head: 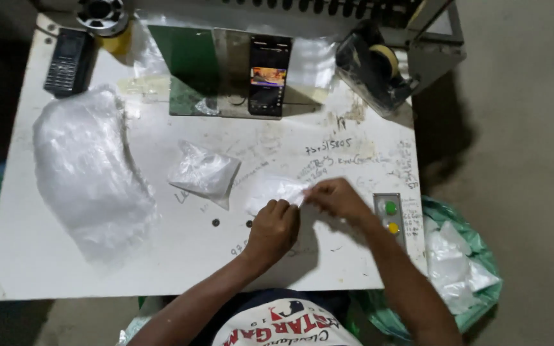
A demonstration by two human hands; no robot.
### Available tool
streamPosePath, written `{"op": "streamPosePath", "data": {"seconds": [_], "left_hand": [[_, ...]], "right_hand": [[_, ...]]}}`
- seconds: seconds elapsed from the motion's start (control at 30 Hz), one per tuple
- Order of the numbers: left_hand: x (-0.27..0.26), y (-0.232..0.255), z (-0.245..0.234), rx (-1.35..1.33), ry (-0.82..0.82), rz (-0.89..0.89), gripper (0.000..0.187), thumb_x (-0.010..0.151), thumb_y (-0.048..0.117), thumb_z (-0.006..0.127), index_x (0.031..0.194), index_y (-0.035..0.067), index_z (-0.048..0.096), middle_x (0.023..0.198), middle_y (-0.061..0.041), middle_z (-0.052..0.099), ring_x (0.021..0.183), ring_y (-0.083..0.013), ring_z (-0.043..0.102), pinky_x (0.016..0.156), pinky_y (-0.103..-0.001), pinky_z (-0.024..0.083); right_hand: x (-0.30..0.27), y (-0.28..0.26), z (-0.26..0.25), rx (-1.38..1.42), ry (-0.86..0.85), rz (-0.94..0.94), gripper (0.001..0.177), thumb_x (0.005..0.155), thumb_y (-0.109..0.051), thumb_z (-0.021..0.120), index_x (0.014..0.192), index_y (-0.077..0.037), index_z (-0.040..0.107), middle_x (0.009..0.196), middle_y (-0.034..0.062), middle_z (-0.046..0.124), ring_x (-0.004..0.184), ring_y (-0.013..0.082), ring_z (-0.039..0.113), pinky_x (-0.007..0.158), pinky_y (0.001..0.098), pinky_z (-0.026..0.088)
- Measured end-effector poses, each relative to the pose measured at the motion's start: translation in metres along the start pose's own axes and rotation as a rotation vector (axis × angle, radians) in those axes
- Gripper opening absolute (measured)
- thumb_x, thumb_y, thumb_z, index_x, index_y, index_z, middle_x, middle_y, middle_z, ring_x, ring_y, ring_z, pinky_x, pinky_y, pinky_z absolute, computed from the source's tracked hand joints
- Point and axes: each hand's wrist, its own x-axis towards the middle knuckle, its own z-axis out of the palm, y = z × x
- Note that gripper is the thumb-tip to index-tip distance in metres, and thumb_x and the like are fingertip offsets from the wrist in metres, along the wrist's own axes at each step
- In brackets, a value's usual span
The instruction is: Packaging small white packets into clear plastic bags at a workstation.
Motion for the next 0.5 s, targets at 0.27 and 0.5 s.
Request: {"op": "streamPosePath", "data": {"seconds": [0.27, 0.5], "left_hand": [[0.016, -0.052, -0.031, -1.653, -0.026, -1.307, 0.022, 0.085, 0.015, 0.081, 0.093, -0.003, 0.073, 0.065, -0.009, 0.068, 0.048, -0.0120, 0.063, 0.039, -0.022, 0.047], [0.022, -0.298, -0.014, -1.190, 0.425, -1.044, 0.060, 0.094, 0.013, 0.068, 0.148, -0.003, 0.047, 0.133, -0.016, 0.051, 0.121, -0.0246, 0.053, 0.106, -0.035, 0.044]], "right_hand": [[0.048, 0.096, 0.031, -0.074, -0.048, -0.097, 0.025, 0.082, -0.018, 0.086, 0.077, 0.002, 0.072, 0.052, 0.0098, 0.057, 0.042, 0.0153, 0.050, 0.035, 0.0253, 0.037], [0.172, 0.030, -0.048, -0.118, 0.524, -0.507, 0.048, 0.108, -0.049, 0.056, 0.078, -0.011, 0.061, 0.072, 0.0086, 0.058, 0.074, 0.0205, 0.055, 0.072, 0.0361, 0.045]]}}
